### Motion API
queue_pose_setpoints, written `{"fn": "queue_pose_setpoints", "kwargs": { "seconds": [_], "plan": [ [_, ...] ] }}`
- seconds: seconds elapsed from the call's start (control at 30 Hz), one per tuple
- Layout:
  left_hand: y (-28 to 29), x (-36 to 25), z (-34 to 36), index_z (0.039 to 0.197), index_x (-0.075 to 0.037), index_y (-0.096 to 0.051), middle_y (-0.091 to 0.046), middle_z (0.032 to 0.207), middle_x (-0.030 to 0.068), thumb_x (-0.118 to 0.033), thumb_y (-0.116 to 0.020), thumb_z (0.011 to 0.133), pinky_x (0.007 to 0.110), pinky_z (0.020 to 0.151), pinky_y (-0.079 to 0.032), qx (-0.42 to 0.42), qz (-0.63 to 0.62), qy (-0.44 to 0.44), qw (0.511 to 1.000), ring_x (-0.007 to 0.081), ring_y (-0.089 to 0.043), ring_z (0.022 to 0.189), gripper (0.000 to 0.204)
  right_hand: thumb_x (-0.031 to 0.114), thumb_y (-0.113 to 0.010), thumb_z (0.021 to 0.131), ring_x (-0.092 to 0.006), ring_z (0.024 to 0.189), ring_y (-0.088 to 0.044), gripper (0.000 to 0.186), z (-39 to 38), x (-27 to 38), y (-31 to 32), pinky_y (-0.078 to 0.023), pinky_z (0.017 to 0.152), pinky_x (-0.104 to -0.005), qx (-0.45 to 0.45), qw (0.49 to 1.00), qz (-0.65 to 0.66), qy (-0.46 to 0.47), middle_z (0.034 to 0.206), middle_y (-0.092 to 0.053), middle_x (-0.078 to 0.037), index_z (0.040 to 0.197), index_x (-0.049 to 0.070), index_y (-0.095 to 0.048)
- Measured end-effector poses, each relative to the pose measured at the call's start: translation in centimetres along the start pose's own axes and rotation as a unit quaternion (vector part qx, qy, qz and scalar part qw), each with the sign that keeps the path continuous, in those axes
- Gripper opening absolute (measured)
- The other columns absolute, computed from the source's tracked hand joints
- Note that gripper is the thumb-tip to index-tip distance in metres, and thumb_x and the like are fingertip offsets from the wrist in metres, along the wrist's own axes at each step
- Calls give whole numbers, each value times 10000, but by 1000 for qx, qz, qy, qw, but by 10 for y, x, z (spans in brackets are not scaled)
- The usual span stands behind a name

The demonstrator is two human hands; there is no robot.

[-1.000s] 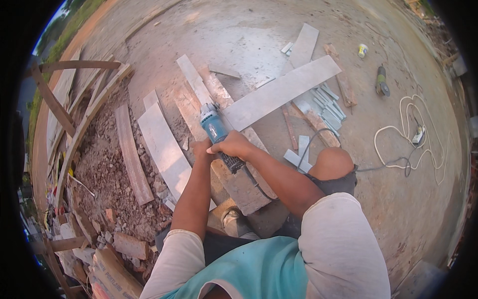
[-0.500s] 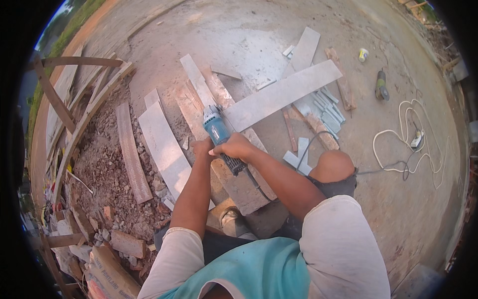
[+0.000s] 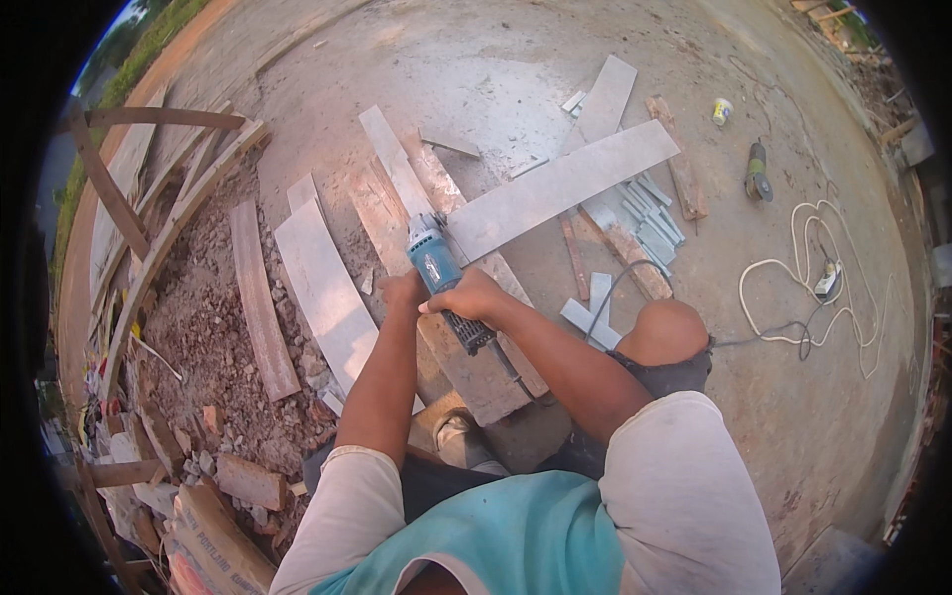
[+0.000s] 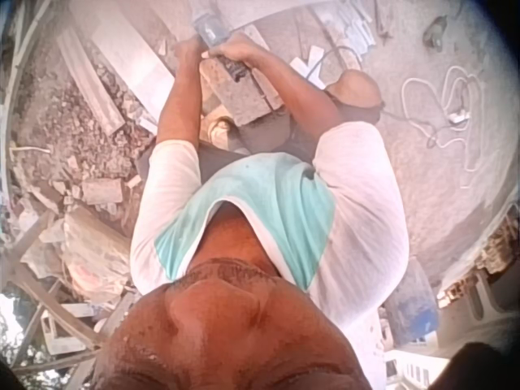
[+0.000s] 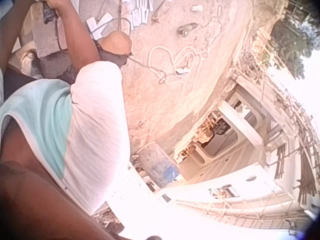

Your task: The person uses an angle grinder to cut a rectangular notch into a piece of tile, then lifts the tile by hand.

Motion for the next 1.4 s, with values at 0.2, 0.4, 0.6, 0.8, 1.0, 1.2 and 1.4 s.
{"fn": "queue_pose_setpoints", "kwargs": {
  "seconds": [0.2, 0.4, 0.6, 0.8, 1.0, 1.2, 1.4],
  "plan": [
    [-6, 1, 2, 1420, 65, -189, -394, 1399, 340, -411, -844, 634, 439, 1099, -378, 8, -11, -3, 1000, 435, -431, 1308, 1128, 335, -874, 632, -250, 859, -669, 576, -1, -11, 3, -507, 784, -334, 2, 1000, -8, -30, 980, -680, -193, 984, -72, -668],
    [-12, 13, 24, 1446, 69, -165, -384, 1416, 336, -407, -837, 633, 433, 1104, -372, -7, -22, -4, 1000, 431, -422, 1320, 1158, 336, -866, 647, -233, 819, -663, 487, -14, -5, 2, -502, 746, -332, 16, 1000, -5, -16, 927, -686, -177, 898, -39, -684],
    [-8, 7, 11, 1470, 75, -130, -366, 1430, 343, -394, -818, 647, 428, 1113, -364, 3, -32, 0, 999, 433, -415, 1331, 1171, 320, -858, 651, -216, 792, -651, 429, -22, -9, 4, -497, 732, -328, 12, 1000, -9, -18, 887, -683, -149, 851, -18, -684],
    [-3, 0, 2, 1482, 75, -108, -338, 1450, 345, -383, -819, 644, 435, 1111, -369, 4, -26, 6, 1000, 432, -412, 1336, 1190, 292, -858, 639, -205, 759, -642, 409, -20, -19, 1, -490, 699, -325, 2, 1000, 30, 3, 859, -675, -137, 839, -18, -681],
    [-3, -1, -1, 1487, 77, -105, -316, 1462, 354, -390, -820, 645, 433, 1105, -377, 15, -34, 2, 999, 429, -404, 1346, 1200, 282, -858, 631, -224, 759, -646, 432, -25, -21, 0, -493, 684, -339, 12, 999, 32, -21, 879, -673, -153, 854, -39, -675],
    [-8, 3, 12, 1482, 100, -101, -352, 1451, 346, -489, -871, 590, 425, 1100, -383, -1, -14, 7, 1000, 431, -437, 1323, 1317, 274, -859, 628, -239, 771, -651, 438, -21, -36, -3, -496, 694, -344, 11, 999, 30, -11, 886, -672, -160, 861, -48, -673],
    [-4, 0, 6, 1486, 88, -38, -259, 1502, 304, -307, -874, 658, 459, 971, -526, 0, -33, 22, 999, 404, -454, 1309, 1241, 277, -857, 636, -245, 781, -660, 467, -35, -31, -2, -501, 704, -343, 9, 999, 23, -27, 908, -673, -176, 899, -60, -669]
  ]
}}
Point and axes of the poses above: each hand's wrist, its own z-axis towards the middle knuckle, its own y-axis out of the back of the hand, x = y × z, the point moved 5 cm from there along z, towards the middle knuckle
